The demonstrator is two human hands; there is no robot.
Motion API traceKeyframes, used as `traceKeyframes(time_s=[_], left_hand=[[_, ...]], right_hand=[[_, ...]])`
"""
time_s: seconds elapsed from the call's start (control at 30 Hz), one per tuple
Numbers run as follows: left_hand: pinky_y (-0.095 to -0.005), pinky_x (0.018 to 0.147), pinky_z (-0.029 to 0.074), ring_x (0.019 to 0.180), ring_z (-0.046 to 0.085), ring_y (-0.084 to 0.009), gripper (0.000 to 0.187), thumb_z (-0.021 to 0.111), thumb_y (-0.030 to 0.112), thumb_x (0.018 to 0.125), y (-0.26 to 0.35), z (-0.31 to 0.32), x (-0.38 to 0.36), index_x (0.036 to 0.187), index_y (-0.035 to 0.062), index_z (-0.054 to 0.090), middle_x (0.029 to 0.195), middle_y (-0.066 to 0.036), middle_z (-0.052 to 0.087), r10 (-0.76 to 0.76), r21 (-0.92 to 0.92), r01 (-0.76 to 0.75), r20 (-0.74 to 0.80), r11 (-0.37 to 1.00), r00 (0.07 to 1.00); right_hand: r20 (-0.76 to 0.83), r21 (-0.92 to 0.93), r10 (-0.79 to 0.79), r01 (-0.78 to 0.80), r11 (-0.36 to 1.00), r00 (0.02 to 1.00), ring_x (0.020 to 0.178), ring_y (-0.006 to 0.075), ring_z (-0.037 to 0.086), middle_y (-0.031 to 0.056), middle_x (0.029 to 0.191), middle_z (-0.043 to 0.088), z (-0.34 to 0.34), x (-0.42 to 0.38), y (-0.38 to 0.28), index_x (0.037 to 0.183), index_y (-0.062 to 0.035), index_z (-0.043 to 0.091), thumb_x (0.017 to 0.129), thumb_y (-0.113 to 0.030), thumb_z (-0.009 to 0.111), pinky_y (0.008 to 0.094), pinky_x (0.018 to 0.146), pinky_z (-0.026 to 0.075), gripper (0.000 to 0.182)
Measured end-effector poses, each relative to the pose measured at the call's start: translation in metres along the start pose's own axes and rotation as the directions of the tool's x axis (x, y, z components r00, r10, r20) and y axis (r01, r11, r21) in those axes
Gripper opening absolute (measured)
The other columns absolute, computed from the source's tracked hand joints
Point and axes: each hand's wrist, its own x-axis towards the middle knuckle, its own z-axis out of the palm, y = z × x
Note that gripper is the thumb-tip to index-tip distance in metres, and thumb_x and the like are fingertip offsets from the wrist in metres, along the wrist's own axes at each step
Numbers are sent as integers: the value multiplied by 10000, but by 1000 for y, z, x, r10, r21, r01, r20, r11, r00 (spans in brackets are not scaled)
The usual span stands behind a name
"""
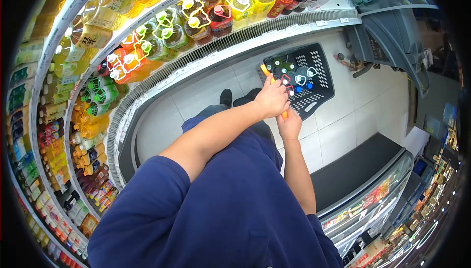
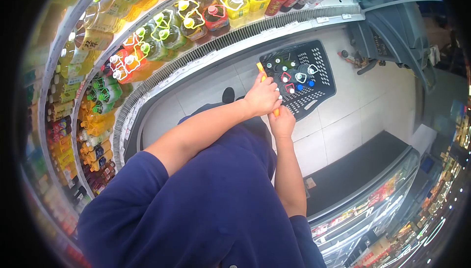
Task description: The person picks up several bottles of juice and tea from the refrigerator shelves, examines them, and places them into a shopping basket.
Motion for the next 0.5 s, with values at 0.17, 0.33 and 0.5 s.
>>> traceKeyframes(time_s=[0.17,0.33,0.5], left_hand=[[-653,1140,288,1113,550,-310,358,591,403,938,0,2,3,861,104,773,931,-76,641,11,14,-11,6,1000,1000],[-659,1144,276,1140,536,-319,363,583,401,936,-1,2,4,873,99,775,957,-87,642,0,-17,0,24,1000,1000],[-657,1135,286,1145,535,-323,355,586,381,922,-2,0,4,848,82,762,964,-92,641,1,-16,-1,17,1000,1000]], right_hand=[[-24,5,-10,10,1000,1000,719,401,641,156,751,633,0,2,2,775,-57,584,838,-279,742,506,649,512,280],[-36,29,-2,3,1000,999,716,394,637,151,747,629,-1,2,2,760,-62,582,835,-275,740,499,646,513,275],[-55,14,-16,17,1000,998,709,386,633,144,748,625,0,2,1,753,-64,583,830,-277,745,488,638,512,278]])
